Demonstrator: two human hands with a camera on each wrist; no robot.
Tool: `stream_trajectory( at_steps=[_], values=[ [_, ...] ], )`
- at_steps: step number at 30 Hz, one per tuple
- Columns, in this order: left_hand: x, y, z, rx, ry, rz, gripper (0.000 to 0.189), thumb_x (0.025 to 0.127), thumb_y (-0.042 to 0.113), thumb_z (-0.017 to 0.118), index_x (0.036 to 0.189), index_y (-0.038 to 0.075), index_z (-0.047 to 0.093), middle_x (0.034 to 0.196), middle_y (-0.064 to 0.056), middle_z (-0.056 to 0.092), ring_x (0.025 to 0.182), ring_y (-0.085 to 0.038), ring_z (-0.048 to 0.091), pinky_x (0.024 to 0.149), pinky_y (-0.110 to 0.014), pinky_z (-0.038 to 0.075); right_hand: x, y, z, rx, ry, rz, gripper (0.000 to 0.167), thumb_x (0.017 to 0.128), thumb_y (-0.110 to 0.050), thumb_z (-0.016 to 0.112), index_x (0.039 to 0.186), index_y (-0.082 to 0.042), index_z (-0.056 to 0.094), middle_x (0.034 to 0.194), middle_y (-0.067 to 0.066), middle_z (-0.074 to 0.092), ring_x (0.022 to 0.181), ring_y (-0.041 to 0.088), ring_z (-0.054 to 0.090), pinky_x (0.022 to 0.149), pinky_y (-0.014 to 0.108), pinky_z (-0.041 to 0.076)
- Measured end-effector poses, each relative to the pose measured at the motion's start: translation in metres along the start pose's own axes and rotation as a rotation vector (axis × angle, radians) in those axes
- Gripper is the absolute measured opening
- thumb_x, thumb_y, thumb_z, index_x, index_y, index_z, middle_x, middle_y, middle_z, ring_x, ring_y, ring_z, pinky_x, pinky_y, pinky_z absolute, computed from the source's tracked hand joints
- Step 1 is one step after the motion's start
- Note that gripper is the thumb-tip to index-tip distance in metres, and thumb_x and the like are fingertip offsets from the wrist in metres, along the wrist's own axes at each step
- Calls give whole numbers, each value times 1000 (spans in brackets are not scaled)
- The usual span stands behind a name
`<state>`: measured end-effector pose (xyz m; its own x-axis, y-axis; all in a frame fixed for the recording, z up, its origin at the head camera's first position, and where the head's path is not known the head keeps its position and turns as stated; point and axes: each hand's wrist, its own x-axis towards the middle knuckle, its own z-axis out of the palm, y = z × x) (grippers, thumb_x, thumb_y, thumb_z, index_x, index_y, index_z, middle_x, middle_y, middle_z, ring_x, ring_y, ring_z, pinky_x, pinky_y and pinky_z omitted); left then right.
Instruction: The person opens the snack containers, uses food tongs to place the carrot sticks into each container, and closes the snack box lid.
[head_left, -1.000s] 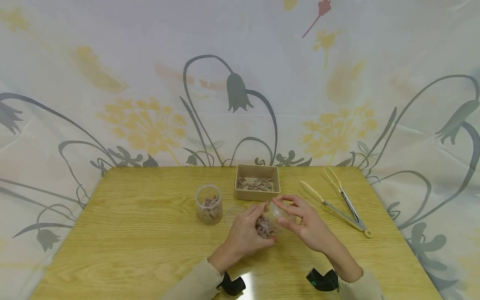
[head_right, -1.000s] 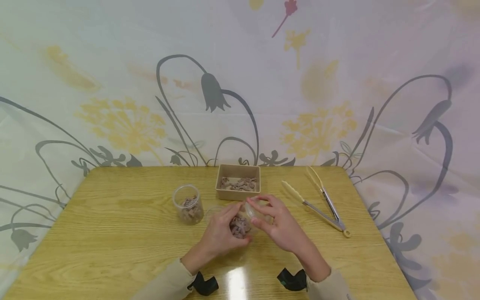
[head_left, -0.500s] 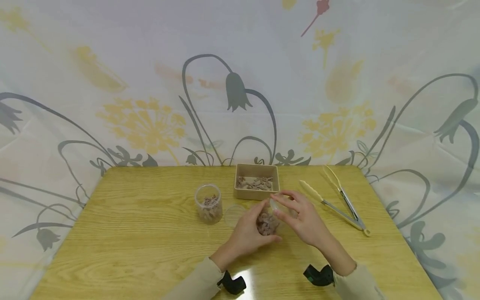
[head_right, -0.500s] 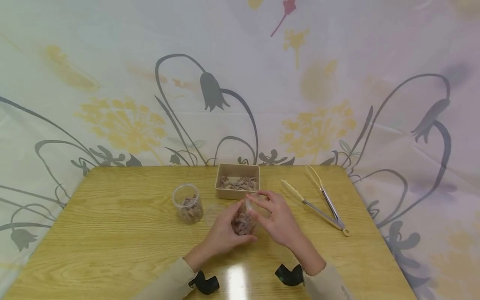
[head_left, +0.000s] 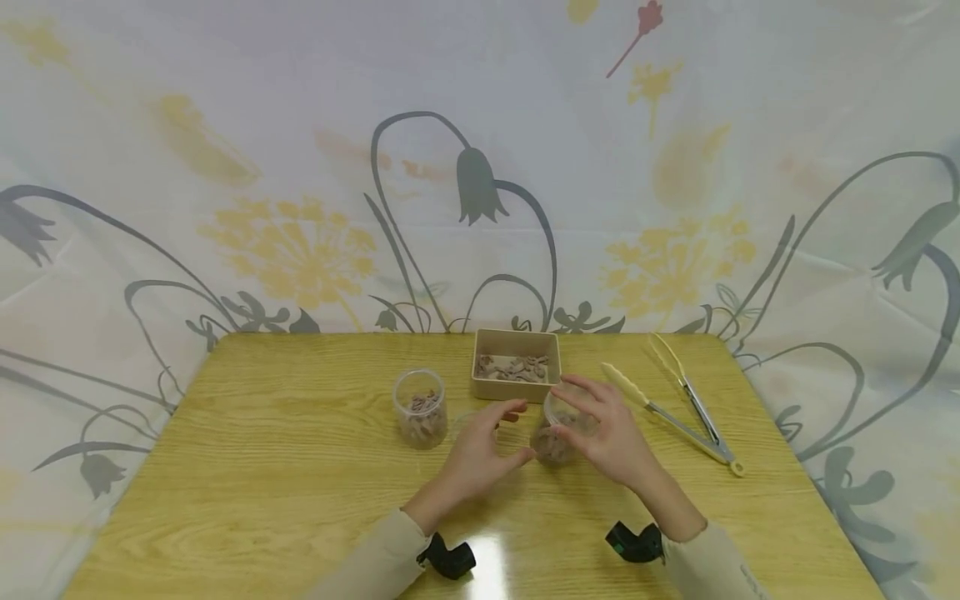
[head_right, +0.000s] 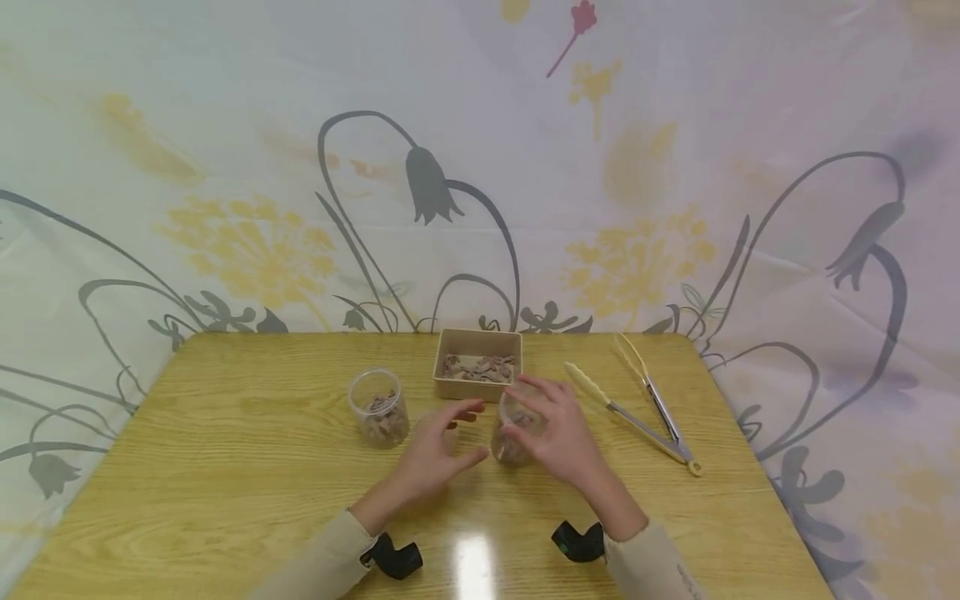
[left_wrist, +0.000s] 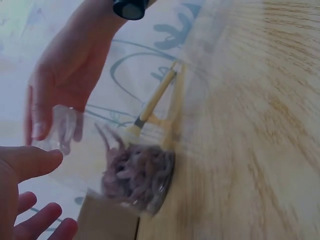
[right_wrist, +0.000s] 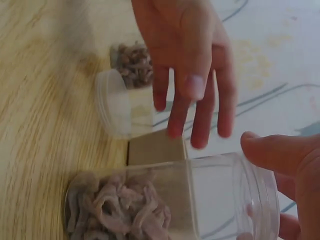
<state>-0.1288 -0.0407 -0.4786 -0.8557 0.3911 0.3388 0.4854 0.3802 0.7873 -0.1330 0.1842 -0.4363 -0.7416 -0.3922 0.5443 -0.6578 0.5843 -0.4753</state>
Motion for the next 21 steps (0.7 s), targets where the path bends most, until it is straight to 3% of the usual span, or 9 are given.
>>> stream_trajectory(
  at_steps=[5, 11, 16, 21],
  values=[
    [-7, -1, -17, -103, 1, -45, 54, 86, 9, 78, 135, 7, 55, 131, -7, 61, 115, -26, 59, 95, -49, 47, 1, 9, 0, -19, 21, 2, 51, 73, -6, 87, 120, 0, 70, 131, 24, 59, 112, 43, 52, 89, 62, 41],
    [-20, -7, -32, -177, -8, -94, 46, 87, 6, 76, 130, 11, 60, 125, -5, 64, 112, -26, 60, 93, -50, 48, -3, 21, -1, 13, 42, -14, 53, 71, -3, 86, 121, 2, 69, 134, 24, 57, 116, 44, 49, 93, 61, 35],
    [-38, -14, -44, -216, -52, -117, 40, 90, 7, 74, 128, 8, 62, 123, -6, 65, 109, -26, 62, 91, -51, 50, -2, 19, -6, 107, 38, 50, 46, 83, -4, 78, 126, 3, 65, 138, 23, 54, 123, 45, 43, 96, 66, 29],
    [-54, -24, -58, -209, -33, -131, 31, 91, 6, 72, 122, 5, 67, 118, -6, 69, 103, -23, 65, 88, -43, 53, 4, 12, -10, 163, 94, 100, 35, 91, -3, 69, 125, 0, 67, 133, 17, 59, 121, 37, 47, 94, 57, 35]
  ],
)
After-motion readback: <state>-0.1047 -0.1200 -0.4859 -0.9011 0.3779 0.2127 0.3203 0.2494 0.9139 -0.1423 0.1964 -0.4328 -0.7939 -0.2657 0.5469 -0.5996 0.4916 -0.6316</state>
